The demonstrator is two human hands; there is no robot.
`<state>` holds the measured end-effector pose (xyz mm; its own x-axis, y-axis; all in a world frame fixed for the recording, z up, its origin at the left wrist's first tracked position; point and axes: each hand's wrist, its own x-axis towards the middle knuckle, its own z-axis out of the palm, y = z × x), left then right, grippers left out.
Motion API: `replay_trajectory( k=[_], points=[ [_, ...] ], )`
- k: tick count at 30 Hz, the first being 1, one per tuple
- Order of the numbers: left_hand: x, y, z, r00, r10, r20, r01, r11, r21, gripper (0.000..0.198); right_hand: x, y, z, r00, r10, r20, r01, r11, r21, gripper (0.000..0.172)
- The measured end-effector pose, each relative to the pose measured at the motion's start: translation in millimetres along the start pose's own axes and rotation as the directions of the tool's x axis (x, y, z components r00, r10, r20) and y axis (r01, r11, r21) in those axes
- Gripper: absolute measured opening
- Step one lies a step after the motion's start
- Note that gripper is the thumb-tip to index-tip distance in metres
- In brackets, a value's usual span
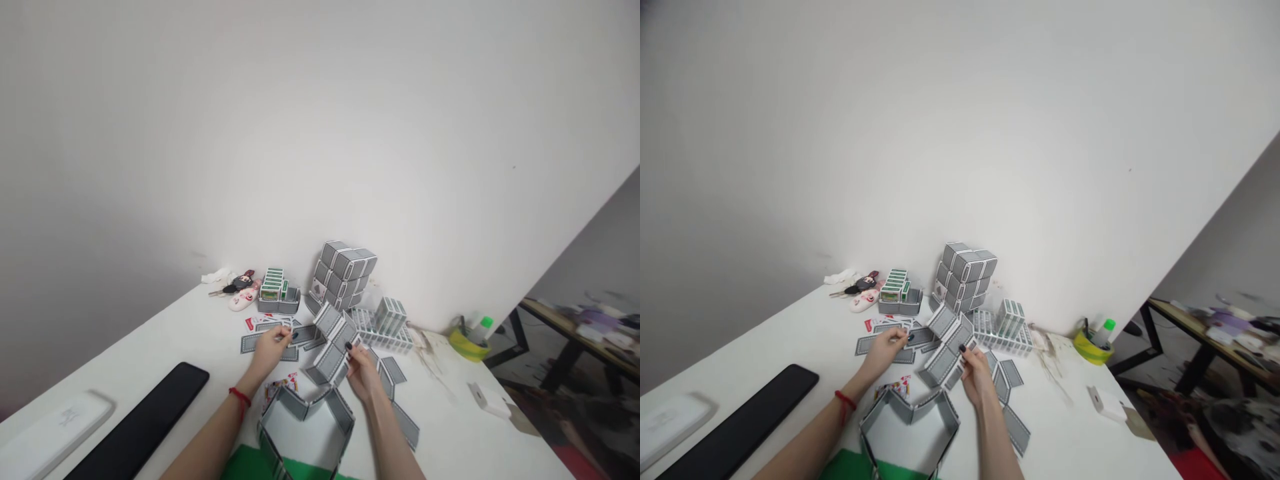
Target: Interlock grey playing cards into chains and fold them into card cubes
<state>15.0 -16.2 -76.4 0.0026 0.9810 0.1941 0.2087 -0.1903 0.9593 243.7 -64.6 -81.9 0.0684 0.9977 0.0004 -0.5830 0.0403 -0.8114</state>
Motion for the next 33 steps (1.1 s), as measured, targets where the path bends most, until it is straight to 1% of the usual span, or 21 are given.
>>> replay_trajectory(
  k=[2, 4, 7, 10, 16, 22, 27, 33],
  points=[
    [1.1, 0.7, -0.4, 1.000, -0.013, -0.012, 0.011, 0.996, -0.092, 0.015, 2.5, 1.7, 0.9, 0.999, 0.025, -0.042, -0.024, 1.000, 0.002, 0.020],
    [1.7, 1.1, -0.3, 0.999, -0.050, 0.001, 0.049, 0.982, -0.183, 0.015, 4.9, 3.4, 2.4, 0.997, 0.036, -0.068, -0.036, 0.999, 0.000, 0.023],
    [1.2, 0.9, -0.6, 0.993, -0.105, 0.062, 0.118, 0.951, -0.287, 0.017, 7.2, 6.0, 4.4, 0.994, 0.014, -0.106, -0.014, 1.000, 0.000, 0.022],
    [-1.3, 0.7, -1.3, 0.984, -0.129, 0.125, 0.164, 0.929, -0.332, 0.019, 7.5, 7.9, 5.0, 0.991, 0.001, -0.136, 0.000, 1.000, 0.008, 0.021],
    [-9.3, 3.8, 4.3, 0.968, -0.153, 0.198, 0.214, 0.916, -0.339, 0.026, 5.2, 6.6, 7.2, 0.989, 0.007, -0.147, -0.004, 1.000, 0.019, 0.023],
    [-9.8, 10.3, 3.5, 0.963, -0.172, 0.206, 0.235, 0.912, -0.335, 0.030, 4.3, 6.6, 8.7, 0.990, 0.014, -0.142, -0.015, 1.000, -0.008, 0.024],
    [-10.8, 11.0, 5.1, 0.955, -0.180, 0.234, 0.250, 0.915, -0.316, 0.030, 4.5, 7.8, 7.2, 0.990, 0.011, -0.143, -0.015, 1.000, -0.024, 0.027],
    [-11.0, 13.0, 6.0, 0.959, -0.162, 0.233, 0.230, 0.924, -0.304, 0.035, 4.3, 7.0, 8.8, 0.994, -0.022, -0.103, 0.013, 0.996, -0.087, 0.031]
  ],
)
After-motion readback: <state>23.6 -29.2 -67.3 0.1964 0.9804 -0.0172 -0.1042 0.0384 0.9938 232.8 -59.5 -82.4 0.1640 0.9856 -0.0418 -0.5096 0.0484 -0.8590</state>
